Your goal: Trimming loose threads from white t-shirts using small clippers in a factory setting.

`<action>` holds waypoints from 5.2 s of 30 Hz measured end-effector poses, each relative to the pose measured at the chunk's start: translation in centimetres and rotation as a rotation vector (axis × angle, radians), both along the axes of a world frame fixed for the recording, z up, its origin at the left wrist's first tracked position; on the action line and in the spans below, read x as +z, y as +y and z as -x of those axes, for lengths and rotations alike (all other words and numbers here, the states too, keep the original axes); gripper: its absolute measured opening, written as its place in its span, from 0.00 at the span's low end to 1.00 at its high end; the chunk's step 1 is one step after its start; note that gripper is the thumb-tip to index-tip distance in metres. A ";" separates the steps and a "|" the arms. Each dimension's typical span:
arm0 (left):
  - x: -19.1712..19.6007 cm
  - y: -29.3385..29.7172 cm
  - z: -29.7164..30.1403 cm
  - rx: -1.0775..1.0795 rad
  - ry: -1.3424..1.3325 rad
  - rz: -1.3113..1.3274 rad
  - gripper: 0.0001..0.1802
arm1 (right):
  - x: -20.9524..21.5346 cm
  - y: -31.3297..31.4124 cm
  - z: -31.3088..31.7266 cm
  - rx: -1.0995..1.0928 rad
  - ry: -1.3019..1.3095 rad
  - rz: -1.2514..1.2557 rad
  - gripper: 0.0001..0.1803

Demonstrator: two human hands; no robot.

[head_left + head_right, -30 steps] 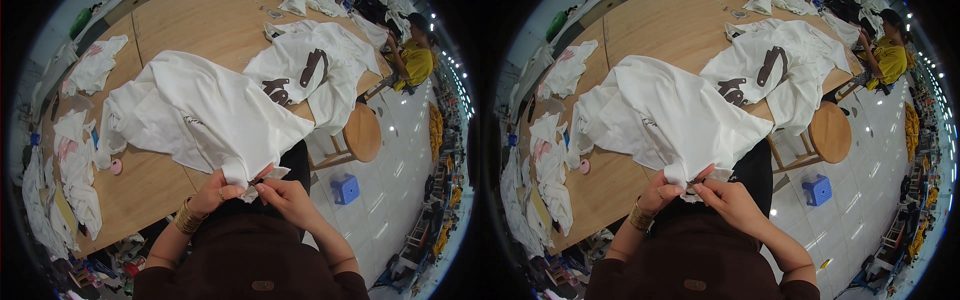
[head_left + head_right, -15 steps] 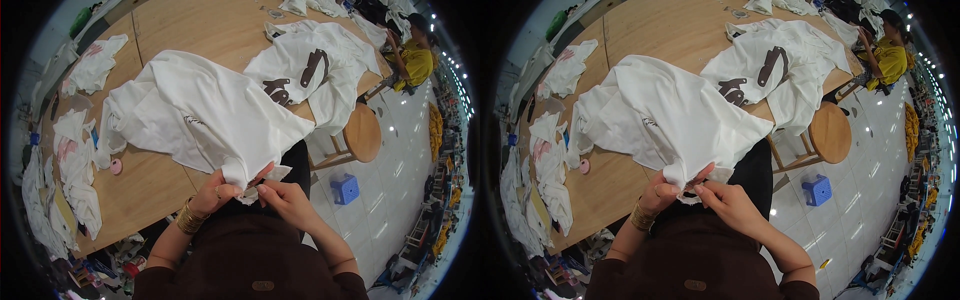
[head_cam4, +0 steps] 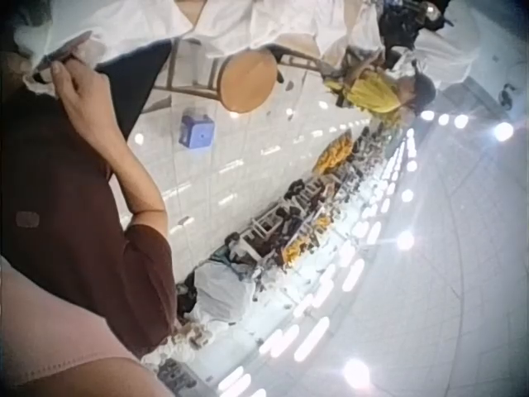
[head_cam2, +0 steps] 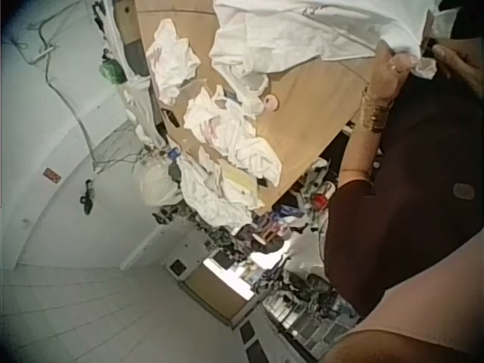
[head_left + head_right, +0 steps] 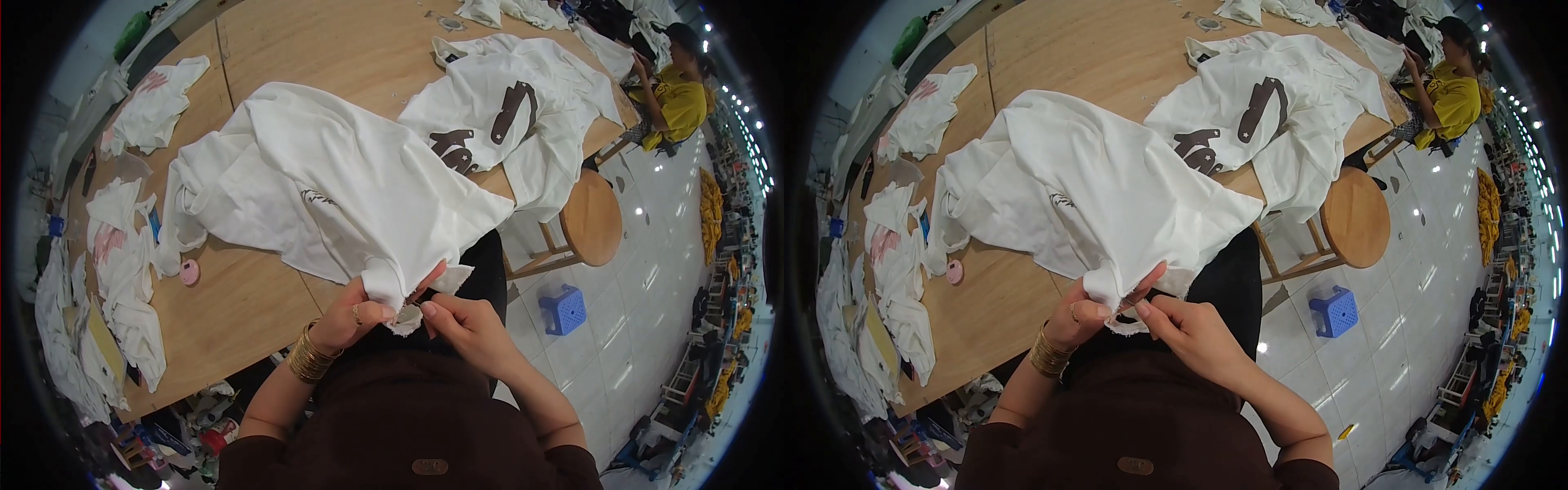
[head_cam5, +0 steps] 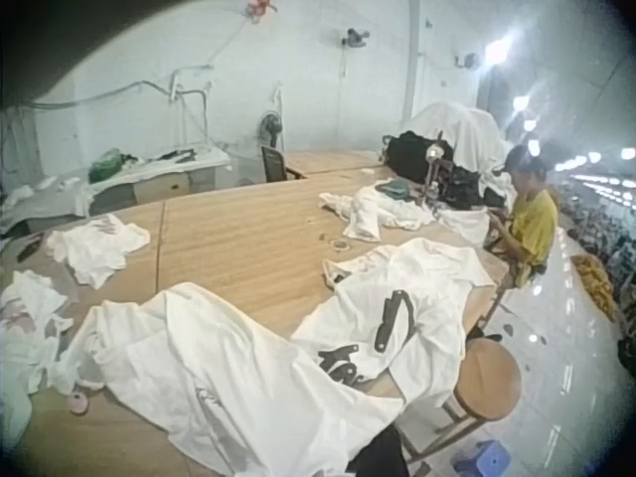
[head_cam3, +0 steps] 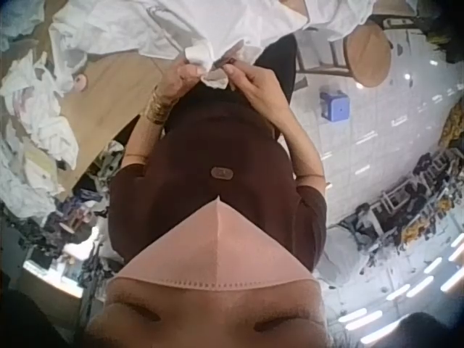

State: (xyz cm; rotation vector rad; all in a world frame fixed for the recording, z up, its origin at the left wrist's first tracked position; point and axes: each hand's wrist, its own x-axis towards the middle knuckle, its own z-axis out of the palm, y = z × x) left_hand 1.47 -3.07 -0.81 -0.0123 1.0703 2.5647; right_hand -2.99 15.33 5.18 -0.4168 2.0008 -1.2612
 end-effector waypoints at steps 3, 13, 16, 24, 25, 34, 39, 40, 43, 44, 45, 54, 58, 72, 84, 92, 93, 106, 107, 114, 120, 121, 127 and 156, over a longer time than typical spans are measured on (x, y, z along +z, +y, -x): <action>-0.7 -0.1 -0.2 0.012 -0.010 0.029 0.22 | -0.3 0.1 -0.2 -0.012 0.012 0.053 0.21; -1.1 -0.2 -0.4 0.017 -0.018 0.081 0.17 | 0.2 0.0 0.1 0.008 0.021 0.011 0.21; -0.4 -0.3 -0.2 0.005 -0.022 0.100 0.16 | 0.2 0.0 0.2 0.013 0.024 0.001 0.21; -1.3 -0.5 -0.3 0.011 0.011 0.201 0.14 | 0.3 -0.1 0.4 0.022 0.024 -0.031 0.22; -1.2 -0.7 -0.3 -0.020 0.008 0.220 0.16 | 0.2 -0.1 0.4 0.016 0.017 -0.032 0.22; -0.5 -0.2 -0.1 -0.027 -0.007 -0.072 0.28 | 0.1 -0.1 0.0 0.026 -0.005 -0.028 0.23; -0.1 0.0 0.0 -0.020 -0.014 -0.084 0.28 | 0.0 -0.2 0.0 0.028 -0.007 0.000 0.23; 0.0 0.1 0.0 -0.020 -0.015 -0.089 0.28 | 0.1 -0.2 0.0 0.023 -0.010 0.001 0.23; -0.4 -0.1 -0.1 -0.032 -0.008 -0.092 0.29 | 0.0 -0.2 0.0 0.019 -0.014 0.010 0.23; -0.6 -0.2 -0.1 -0.043 0.000 -0.090 0.29 | -0.1 -0.3 0.0 0.020 -0.014 0.017 0.23; -0.5 -0.2 -0.1 -0.042 0.000 -0.089 0.29 | -0.1 -0.3 0.0 0.020 -0.014 0.017 0.23; 0.5 0.0 0.2 -0.040 0.010 -0.101 0.31 | -0.2 -0.2 0.1 0.008 -0.044 0.055 0.23; -0.6 -0.3 0.0 -0.051 -0.017 0.006 0.36 | -0.7 -0.3 -0.1 -0.014 -0.062 0.099 0.21; -0.6 -0.2 -0.5 0.021 -0.028 0.109 0.14 | -2.1 -0.4 0.4 -0.136 0.462 0.081 0.13; 1.6 -0.1 0.2 0.202 0.051 0.561 0.14 | -1.5 0.5 1.7 -0.109 0.715 -0.039 0.13; 3.4 -0.9 -0.1 -0.030 0.045 0.388 0.12 | -1.9 0.3 2.0 -0.127 0.839 0.056 0.19; 3.2 -0.9 -0.2 -0.031 0.044 0.388 0.12 | -2.0 0.0 2.1 -0.132 0.811 0.065 0.19; 1.6 -0.3 -1.1 0.141 -0.119 0.064 0.20 | -3.6 -0.9 0.8 -0.245 0.446 0.053 0.13; 1.5 -0.3 -1.1 0.133 -0.118 0.067 0.20 | -3.2 -0.8 0.8 -0.243 0.446 0.053 0.13; 2.2 -0.9 -1.0 0.143 -0.046 0.039 0.23 | 0.7 0.1 -0.3 -0.168 0.188 0.162 0.13; 1.2 -1.1 -1.3 0.134 -0.026 0.068 0.23 | 1.2 -0.6 -0.4 0.030 -0.145 0.150 0.15; 1.2 -1.2 -1.4 0.126 -0.033 0.084 0.23 | 1.1 -0.7 -0.3 0.031 -0.140 0.137 0.15; 0.9 -1.5 -1.5 0.071 -0.056 0.150 0.27 | 0.6 -1.0 -0.3 0.017 -0.102 0.145 0.16; 1.1 -1.5 -1.4 0.082 -0.031 0.233 0.19 | 0.9 -1.0 0.0 0.009 -0.085 0.111 0.13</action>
